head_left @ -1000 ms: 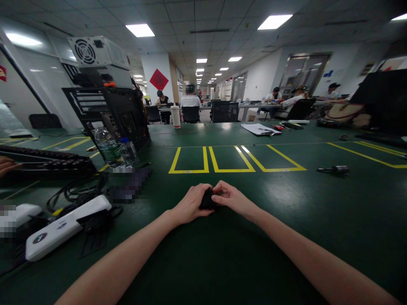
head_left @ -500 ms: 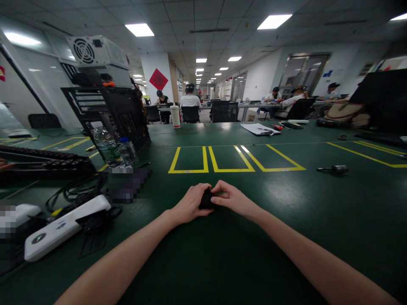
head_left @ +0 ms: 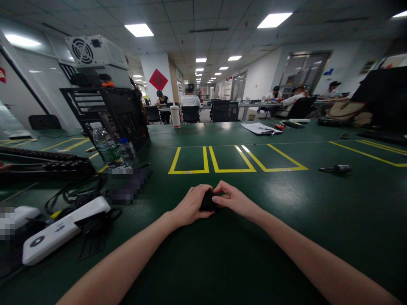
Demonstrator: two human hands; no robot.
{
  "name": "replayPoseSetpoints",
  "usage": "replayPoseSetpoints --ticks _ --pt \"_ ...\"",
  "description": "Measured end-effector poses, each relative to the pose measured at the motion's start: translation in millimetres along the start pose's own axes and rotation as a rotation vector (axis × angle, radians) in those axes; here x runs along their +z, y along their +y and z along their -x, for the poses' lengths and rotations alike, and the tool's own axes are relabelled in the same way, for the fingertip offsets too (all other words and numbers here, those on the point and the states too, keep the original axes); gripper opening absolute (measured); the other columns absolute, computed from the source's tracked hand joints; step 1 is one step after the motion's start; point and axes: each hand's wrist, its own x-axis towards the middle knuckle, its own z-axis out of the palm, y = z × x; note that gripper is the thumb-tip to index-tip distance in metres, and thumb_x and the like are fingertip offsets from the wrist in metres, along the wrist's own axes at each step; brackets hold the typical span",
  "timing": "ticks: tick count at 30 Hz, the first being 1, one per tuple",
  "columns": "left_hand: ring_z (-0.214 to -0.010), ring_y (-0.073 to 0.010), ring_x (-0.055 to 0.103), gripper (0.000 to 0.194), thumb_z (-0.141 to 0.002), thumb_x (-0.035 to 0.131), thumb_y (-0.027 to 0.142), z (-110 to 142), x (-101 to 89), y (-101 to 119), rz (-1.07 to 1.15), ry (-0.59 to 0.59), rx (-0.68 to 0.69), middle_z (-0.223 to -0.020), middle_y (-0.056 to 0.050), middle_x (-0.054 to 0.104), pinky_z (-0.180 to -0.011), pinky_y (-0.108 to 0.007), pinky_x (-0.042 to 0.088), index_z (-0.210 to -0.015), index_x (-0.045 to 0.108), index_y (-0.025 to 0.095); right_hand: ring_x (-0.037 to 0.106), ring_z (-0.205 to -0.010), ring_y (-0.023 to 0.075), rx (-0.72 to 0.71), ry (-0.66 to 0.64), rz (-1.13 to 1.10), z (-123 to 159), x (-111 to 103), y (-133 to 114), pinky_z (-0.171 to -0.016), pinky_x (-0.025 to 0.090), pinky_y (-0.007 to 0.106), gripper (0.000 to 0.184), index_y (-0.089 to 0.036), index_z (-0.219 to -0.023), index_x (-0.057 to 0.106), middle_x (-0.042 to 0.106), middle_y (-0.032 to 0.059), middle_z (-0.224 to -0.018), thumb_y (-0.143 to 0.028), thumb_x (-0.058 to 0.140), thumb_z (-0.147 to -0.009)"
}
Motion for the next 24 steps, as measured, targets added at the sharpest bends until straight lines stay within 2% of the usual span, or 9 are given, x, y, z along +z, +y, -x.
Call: replayPoseSetpoints --ticks 3,6,11,15,20,24 --pt "-0.098 -0.023 0.046 0.061 -0.068 0.066 0.025 -0.5 0.6 -0.3 0.001 0.002 0.004 -0.11 -0.007 0.046 -0.083 -0.037 0.036 -0.117 0.029 0.02 0.056 -0.083 0.0155 0.04 0.019 -0.011 -1.1 1.7 2.0 -0.074 0.049 0.036 0.022 -0.02 -0.088 0.044 0.052 0.0015 -0.091 -0.03 0.058 -0.074" --pt "-0.099 -0.0229 0.046 0.06 -0.069 0.064 0.024 -0.3 0.3 -0.1 0.004 0.002 0.002 -0.111 -0.008 0.045 -0.084 -0.037 0.036 -0.117 0.028 0.021 0.056 -0.083 0.0159 0.091 -0.028 0.012 0.1 1.1 1.2 -0.074 0.049 0.037 0.027 -0.02 -0.093 0.044 0.052 0.0028 -0.094 -0.03 0.059 -0.073" --pt "-0.1 -0.0231 0.045 0.059 -0.07 0.063 0.025 0.3 -1.3 1.2 0.004 -0.011 0.006 -0.111 -0.008 0.045 -0.085 -0.038 0.035 -0.118 0.028 0.021 0.055 -0.09 0.0172 0.037 -0.079 0.039 3.2 -1.9 -2.4 -0.08 0.048 0.037 0.034 -0.02 -0.091 0.045 0.051 0.0028 -0.099 -0.027 0.066 -0.067" --pt "-0.103 -0.0229 0.045 0.06 -0.07 0.063 0.025 0.1 -1.2 1.1 0.0 -0.006 0.015 -0.111 -0.007 0.046 -0.088 -0.038 0.032 -0.118 0.028 0.021 0.055 -0.087 0.0169 0.068 -0.037 -0.004 1.3 -1.2 -0.6 -0.075 0.049 0.037 0.023 -0.019 -0.089 0.045 0.053 0.0032 -0.093 -0.035 0.056 -0.075" --pt "-0.103 -0.0225 0.045 0.058 -0.071 0.063 0.026 0.0 -1.4 1.2 0.003 -0.002 0.012 -0.111 -0.007 0.047 -0.089 -0.038 0.032 -0.117 0.028 0.022 0.055 -0.087 0.0174 0.034 0.019 0.06 -1.4 0.1 2.5 -0.079 0.046 0.039 0.031 -0.018 -0.092 0.046 0.053 0.0034 -0.094 -0.031 0.063 -0.069" --pt "-0.103 -0.0231 0.045 0.057 -0.071 0.062 0.026 0.6 -1.3 0.9 -0.006 -0.003 0.01 -0.111 -0.007 0.047 -0.088 -0.038 0.032 -0.117 0.028 0.022 0.056 -0.089 0.0184 0.013 -0.052 -0.027 0.1 0.0 -0.4 -0.077 0.047 0.037 0.033 -0.019 -0.087 0.044 0.052 0.0013 -0.093 -0.026 0.067 -0.065"
